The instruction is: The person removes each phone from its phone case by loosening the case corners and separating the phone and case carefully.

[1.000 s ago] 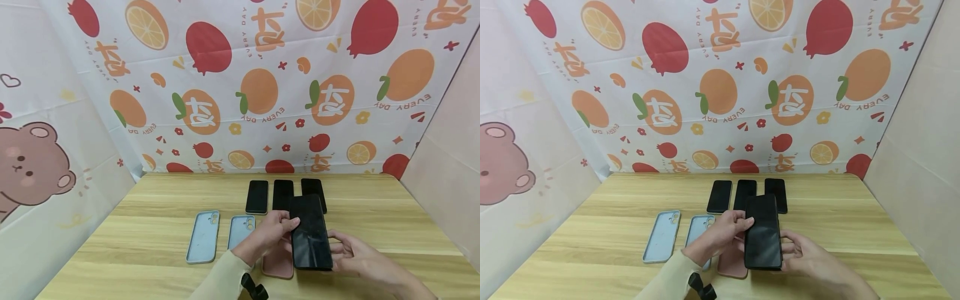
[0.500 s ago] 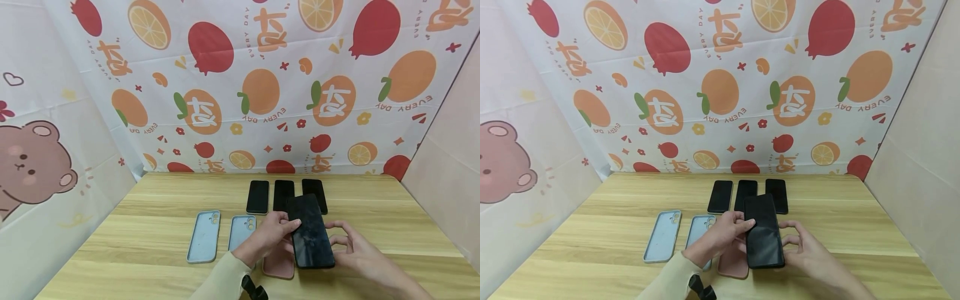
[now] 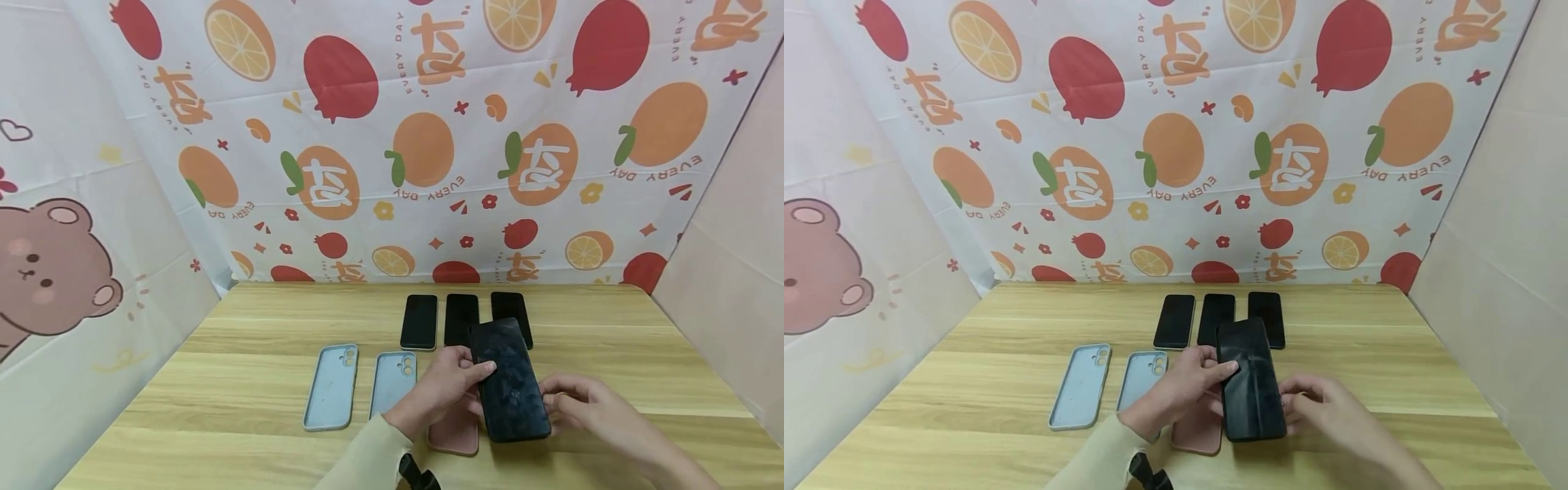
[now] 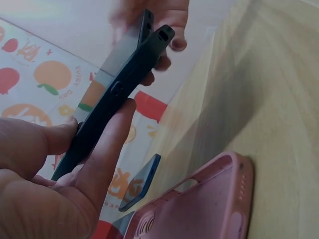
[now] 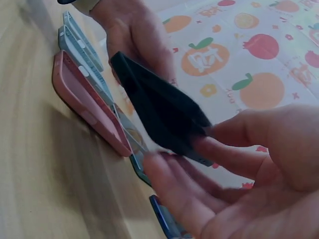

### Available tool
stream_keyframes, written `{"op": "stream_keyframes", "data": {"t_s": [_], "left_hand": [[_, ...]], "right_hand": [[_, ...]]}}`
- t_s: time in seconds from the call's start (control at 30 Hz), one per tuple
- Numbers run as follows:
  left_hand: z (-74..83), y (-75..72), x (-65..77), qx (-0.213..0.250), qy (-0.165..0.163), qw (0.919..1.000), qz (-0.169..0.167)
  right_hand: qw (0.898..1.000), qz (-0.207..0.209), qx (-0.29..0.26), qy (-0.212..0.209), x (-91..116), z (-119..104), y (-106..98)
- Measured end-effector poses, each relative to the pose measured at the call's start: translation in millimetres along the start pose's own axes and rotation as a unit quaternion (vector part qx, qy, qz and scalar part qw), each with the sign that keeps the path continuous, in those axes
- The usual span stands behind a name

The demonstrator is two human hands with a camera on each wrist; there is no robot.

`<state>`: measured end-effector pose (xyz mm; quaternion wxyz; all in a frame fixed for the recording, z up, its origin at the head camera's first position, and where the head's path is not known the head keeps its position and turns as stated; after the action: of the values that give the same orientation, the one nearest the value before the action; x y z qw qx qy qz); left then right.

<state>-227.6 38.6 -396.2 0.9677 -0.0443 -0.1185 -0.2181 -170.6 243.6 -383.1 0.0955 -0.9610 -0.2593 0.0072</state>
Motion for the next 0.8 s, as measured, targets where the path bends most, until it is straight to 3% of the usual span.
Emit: {"op": "stream_keyframes", "data": {"t_s": [0.2,0.5,0.67,0.8], "left_hand": [[1.2,3.8,-0.5,-0.006,-0.005,0.9999,0.015],[0.0,9.3,-0.7,-0.021,0.005,0.9997,0.014],[-0.1,10.6,-0.4,0.001,0.011,0.9999,0.002],[1.3,11.2,-0.2,0.033,0.008,0.9991,-0.026]], "right_hand": [[0.996,0.056,0.055,0.030,1,-2,-4],[0.993,0.074,0.047,0.075,0,3,-6],[0.993,0.077,0.043,0.072,0,5,-9],[0.994,0.086,0.041,0.055,1,5,-12]]}}
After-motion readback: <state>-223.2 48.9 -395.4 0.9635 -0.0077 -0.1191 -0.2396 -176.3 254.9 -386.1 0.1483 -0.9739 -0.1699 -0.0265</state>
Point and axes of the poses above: each hand's wrist, its own x-axis away from the middle knuckle, its own y-axis out of the palm, z = x × y, the point moved 5 cm from there along -x, towards the middle knuckle, and after that the axes turned 3 degrees about -y, right-handed, at the moved point
